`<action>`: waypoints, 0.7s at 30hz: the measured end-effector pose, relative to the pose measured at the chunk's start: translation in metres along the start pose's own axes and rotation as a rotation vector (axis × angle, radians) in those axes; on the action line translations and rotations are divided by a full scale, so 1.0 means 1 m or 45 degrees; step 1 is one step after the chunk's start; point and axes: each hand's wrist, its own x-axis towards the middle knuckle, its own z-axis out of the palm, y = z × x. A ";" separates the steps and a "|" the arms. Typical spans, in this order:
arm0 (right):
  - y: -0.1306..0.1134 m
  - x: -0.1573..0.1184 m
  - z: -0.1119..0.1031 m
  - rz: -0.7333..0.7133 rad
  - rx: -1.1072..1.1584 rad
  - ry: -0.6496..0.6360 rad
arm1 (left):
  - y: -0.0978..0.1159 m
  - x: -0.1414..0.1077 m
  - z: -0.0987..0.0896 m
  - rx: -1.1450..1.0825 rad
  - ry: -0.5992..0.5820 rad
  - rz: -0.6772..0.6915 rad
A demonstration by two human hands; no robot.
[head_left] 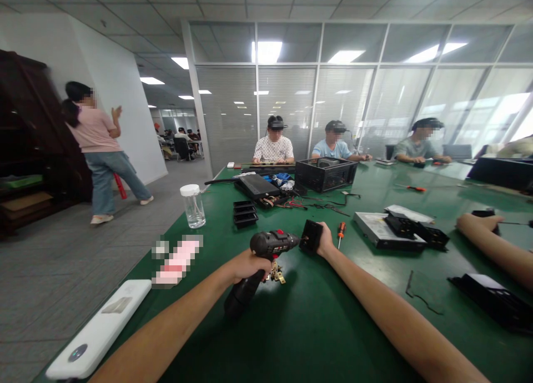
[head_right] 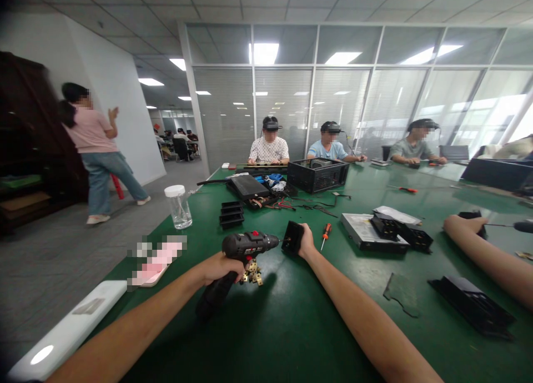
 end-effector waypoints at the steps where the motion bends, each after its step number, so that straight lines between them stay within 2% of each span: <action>1: 0.000 0.000 0.000 0.009 -0.004 -0.005 | 0.000 0.000 0.000 -0.002 0.007 -0.008; 6: -0.001 0.000 0.000 0.024 0.004 0.014 | -0.002 0.001 0.000 -0.029 -0.014 0.029; 21: 0.001 0.003 -0.002 0.036 0.006 0.000 | -0.004 0.001 -0.003 -0.044 -0.037 -0.021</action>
